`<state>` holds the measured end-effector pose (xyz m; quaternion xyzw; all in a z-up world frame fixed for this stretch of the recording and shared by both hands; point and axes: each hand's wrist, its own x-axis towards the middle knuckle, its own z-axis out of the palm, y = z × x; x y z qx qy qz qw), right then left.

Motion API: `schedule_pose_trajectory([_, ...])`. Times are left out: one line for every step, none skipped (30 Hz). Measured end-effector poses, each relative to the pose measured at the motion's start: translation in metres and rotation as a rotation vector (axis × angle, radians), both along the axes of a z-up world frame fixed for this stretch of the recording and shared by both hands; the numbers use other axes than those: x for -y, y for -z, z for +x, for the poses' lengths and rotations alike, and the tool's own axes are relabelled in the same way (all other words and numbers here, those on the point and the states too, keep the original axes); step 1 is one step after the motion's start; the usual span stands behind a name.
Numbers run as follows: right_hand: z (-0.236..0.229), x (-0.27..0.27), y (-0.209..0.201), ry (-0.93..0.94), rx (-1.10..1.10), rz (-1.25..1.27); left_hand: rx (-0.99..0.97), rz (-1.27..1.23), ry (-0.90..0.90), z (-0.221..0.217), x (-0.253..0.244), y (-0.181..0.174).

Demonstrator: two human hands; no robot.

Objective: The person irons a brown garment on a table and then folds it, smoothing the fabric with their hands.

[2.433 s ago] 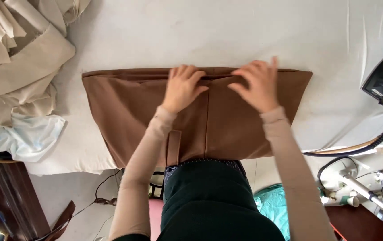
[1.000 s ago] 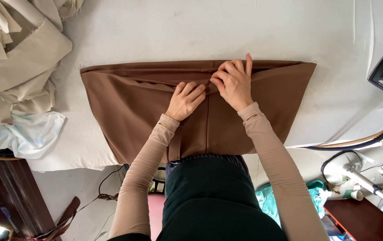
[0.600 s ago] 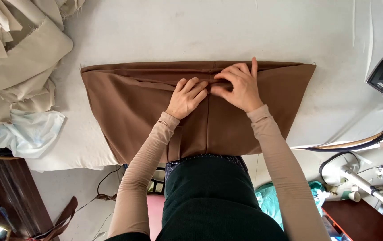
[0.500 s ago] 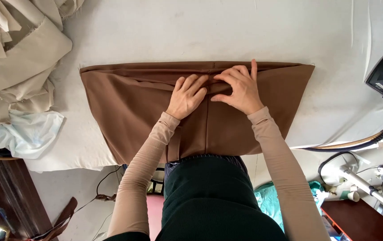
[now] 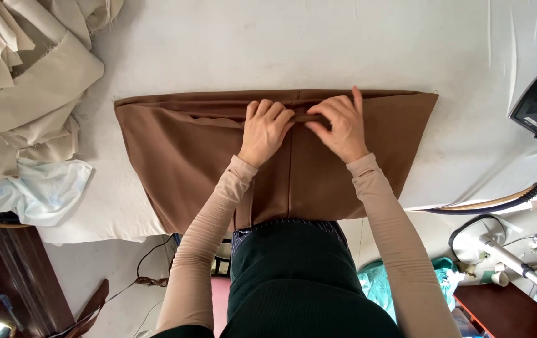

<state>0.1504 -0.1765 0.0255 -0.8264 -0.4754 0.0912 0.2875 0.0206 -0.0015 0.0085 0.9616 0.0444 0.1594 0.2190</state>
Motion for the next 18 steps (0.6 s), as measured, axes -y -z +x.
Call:
schedule_pose_trajectory([0.002, 0.003, 0.002, 0.000, 0.002, 0.001, 0.002, 0.001, 0.000, 0.004, -0.002, 0.006])
schedule_pose_trajectory([0.005, 0.005, 0.004, 0.046, -0.007, -0.008, -0.031, -0.039, -0.017, 0.008, -0.004, 0.012])
schedule_pose_trajectory([0.008, 0.007, 0.006, 0.092, -0.016, -0.017, -0.063, -0.080, -0.034, 0.012, -0.006, 0.017])
schedule_pose_trajectory([0.009, 0.008, 0.010, 0.092, -0.012, -0.014, -0.059, -0.078, -0.033, 0.015, -0.008, 0.023])
schedule_pose_trajectory([0.010, 0.009, 0.012, 0.112, -0.003, -0.019, -0.118, -0.098, -0.026, 0.019, -0.010, 0.028])
schedule_pose_trajectory([0.014, 0.009, 0.015, 0.132, 0.011, -0.023, -0.172, -0.118, -0.018, 0.026, -0.013, 0.033])
schedule_pose_trajectory([0.016, 0.009, 0.018, 0.133, 0.021, -0.019, -0.162, -0.115, -0.016, 0.030, -0.017, 0.034])
schedule_pose_trajectory([0.017, 0.011, 0.022, 0.162, 0.033, -0.027, -0.207, -0.133, -0.012, 0.032, -0.019, 0.036])
schedule_pose_trajectory([0.017, 0.013, 0.025, 0.191, 0.045, -0.034, -0.252, -0.151, -0.008, 0.035, -0.020, 0.038])
schedule_pose_trajectory([0.018, 0.014, 0.029, 0.196, 0.050, -0.034, -0.248, -0.151, -0.003, 0.035, -0.021, 0.037])
schedule_pose_trajectory([0.018, 0.016, 0.033, 0.219, 0.095, -0.028, -0.266, -0.147, -0.008, 0.036, -0.022, 0.037])
schedule_pose_trajectory([0.018, 0.017, 0.037, 0.245, 0.140, -0.021, -0.286, -0.142, -0.011, 0.037, -0.024, 0.036])
schedule_pose_trajectory([0.015, 0.016, 0.033, 0.251, 0.145, -0.020, -0.281, -0.140, -0.004, 0.037, -0.023, 0.035])
schedule_pose_trajectory([0.012, 0.016, 0.030, 0.243, 0.238, 0.020, -0.306, -0.144, -0.019, 0.036, -0.023, 0.035])
schedule_pose_trajectory([0.009, 0.016, 0.026, 0.235, 0.331, 0.059, -0.330, -0.148, -0.034, 0.035, -0.023, 0.035])
schedule_pose_trajectory([0.002, 0.015, 0.028, 0.239, 0.332, 0.057, -0.330, -0.149, -0.028, 0.037, -0.025, 0.036])
schedule_pose_trajectory([-0.005, 0.015, 0.030, 0.168, 0.357, 0.080, -0.316, -0.165, -0.025, 0.038, -0.026, 0.037])
schedule_pose_trajectory([-0.014, 0.015, 0.032, 0.095, 0.379, 0.102, -0.305, -0.183, -0.025, 0.037, -0.026, 0.038])
